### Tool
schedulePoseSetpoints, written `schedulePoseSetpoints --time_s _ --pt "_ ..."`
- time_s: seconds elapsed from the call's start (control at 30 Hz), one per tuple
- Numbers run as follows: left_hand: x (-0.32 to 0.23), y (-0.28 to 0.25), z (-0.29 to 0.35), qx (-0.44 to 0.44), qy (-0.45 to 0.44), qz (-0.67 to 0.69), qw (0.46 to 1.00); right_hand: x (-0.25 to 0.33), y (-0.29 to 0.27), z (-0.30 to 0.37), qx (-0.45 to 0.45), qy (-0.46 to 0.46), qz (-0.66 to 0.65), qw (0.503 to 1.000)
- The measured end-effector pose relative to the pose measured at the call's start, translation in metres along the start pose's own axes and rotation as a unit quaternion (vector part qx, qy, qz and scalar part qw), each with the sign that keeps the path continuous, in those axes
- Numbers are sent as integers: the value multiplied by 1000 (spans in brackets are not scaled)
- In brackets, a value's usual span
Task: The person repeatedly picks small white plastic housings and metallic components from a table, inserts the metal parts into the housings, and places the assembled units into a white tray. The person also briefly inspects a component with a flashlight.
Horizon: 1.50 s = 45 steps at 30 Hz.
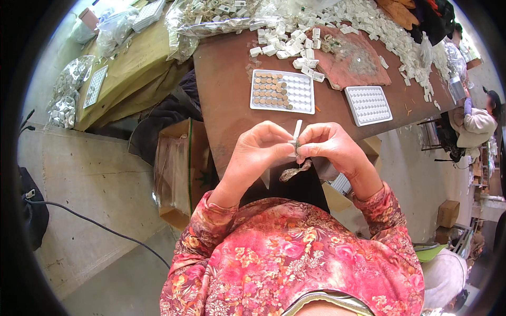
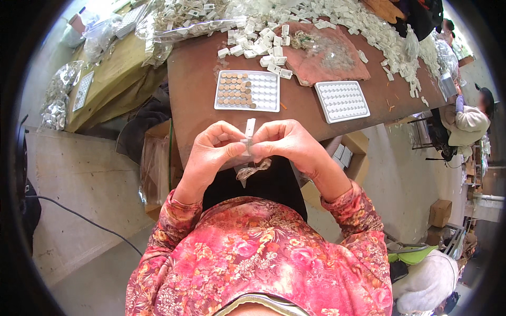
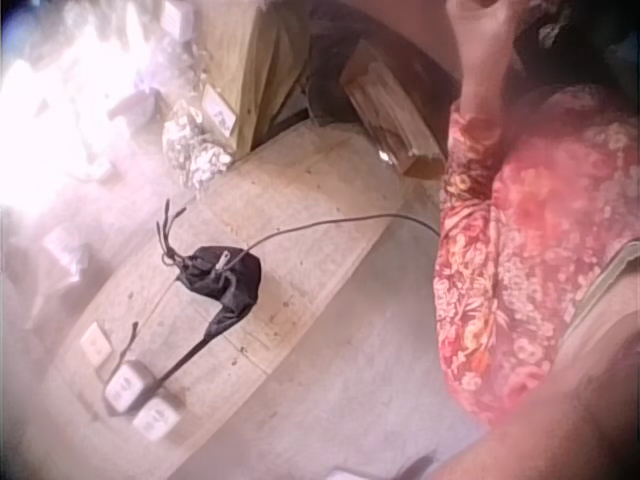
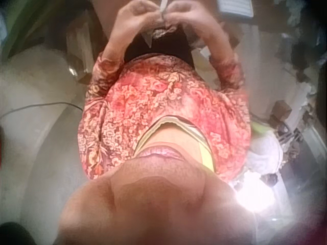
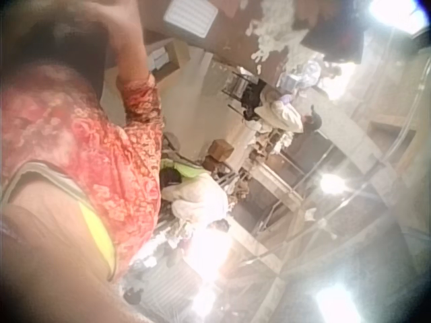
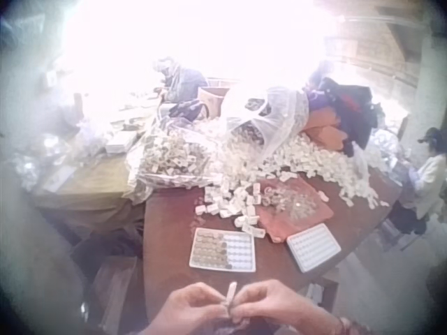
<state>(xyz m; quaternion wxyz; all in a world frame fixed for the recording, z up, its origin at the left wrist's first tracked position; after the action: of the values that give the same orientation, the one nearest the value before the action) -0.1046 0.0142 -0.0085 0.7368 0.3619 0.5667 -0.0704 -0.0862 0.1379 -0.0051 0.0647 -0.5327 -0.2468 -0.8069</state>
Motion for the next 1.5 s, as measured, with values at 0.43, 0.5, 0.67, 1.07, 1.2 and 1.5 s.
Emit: schedulePoseSetpoints --time_s 0.43,0.5,0.67,1.07,1.2,1.5 --pt "9 8 3 5 3 -20 1000 7 4 7 27 23 34 999" --pt "6 11 3 27 3 -35 999 2 5 6 47 29 21 998" --pt "7 29 2 127 -2 76 989 -25 13 -7 93 48 -103 989" --pt "-5 -5 4 -121 124 -6 985 38 11 25 -137 -125 228 956" --pt "-4 -5 4 -129 123 12 984 28 11 24 -172 -101 232 952" --pt "2 -10 -2 -91 52 -39 994 -3 -2 4 -78 -17 -19 997"
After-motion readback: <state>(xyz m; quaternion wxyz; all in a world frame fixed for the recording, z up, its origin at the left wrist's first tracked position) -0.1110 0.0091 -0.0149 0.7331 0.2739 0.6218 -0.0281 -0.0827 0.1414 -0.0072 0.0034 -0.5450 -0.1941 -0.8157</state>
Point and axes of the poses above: each hand's wrist, its own z-axis away from the middle knuckle, its own y-axis out of the palm, x = y × z, the point moved 9 cm from there along -z, towards the middle knuckle, and after that the axes turned 5 degrees about x, right-handed, at the moved point
